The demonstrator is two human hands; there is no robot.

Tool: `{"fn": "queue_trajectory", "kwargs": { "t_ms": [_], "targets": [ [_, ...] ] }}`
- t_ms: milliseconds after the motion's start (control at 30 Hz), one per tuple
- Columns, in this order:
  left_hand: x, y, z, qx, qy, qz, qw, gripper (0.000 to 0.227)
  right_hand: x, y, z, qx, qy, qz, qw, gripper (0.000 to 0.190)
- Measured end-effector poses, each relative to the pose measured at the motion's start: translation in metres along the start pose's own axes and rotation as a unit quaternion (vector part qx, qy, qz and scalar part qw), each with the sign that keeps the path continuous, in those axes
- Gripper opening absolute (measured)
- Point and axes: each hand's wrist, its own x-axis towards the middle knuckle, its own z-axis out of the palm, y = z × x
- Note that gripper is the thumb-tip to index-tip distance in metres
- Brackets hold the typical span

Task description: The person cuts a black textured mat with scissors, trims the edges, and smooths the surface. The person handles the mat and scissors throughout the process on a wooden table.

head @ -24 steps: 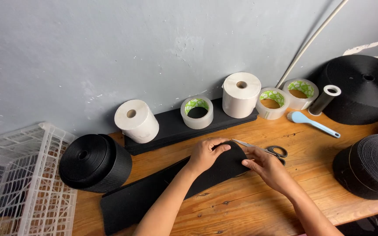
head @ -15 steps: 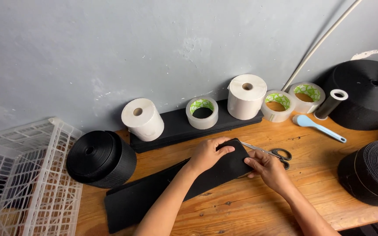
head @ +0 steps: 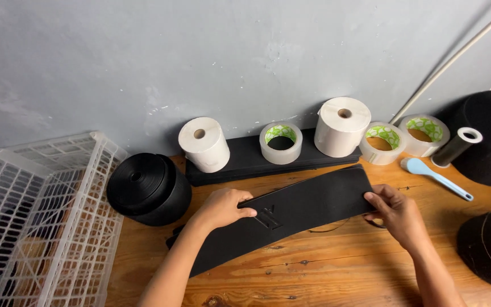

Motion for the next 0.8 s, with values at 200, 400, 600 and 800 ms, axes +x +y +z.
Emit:
{"fn": "queue_trajectory", "kwargs": {
  "t_ms": [200, 400, 600, 800],
  "targets": [
    [-0.059, -0.015, -0.032, -0.047, -0.026, -0.125, 0.991, 0.027, 0.013, 0.011, -0.030, -0.031, 0.034, -0.079, 0.996, 0.018],
    [-0.090, -0.042, -0.036, -0.111, -0.002, -0.143, 0.984, 0.029, 0.028, 0.035, -0.054, -0.006, 0.037, -0.145, 0.989, 0.020],
    [-0.099, -0.069, -0.012, -0.270, 0.151, -0.115, 0.944, 0.014, 0.044, 0.064, -0.072, 0.002, 0.069, -0.168, 0.983, 0.016],
    [-0.088, -0.081, 0.028, -0.610, 0.326, -0.042, 0.721, 0.009, 0.046, 0.072, -0.067, 0.010, 0.035, -0.168, 0.985, 0.025]
  ]
}}
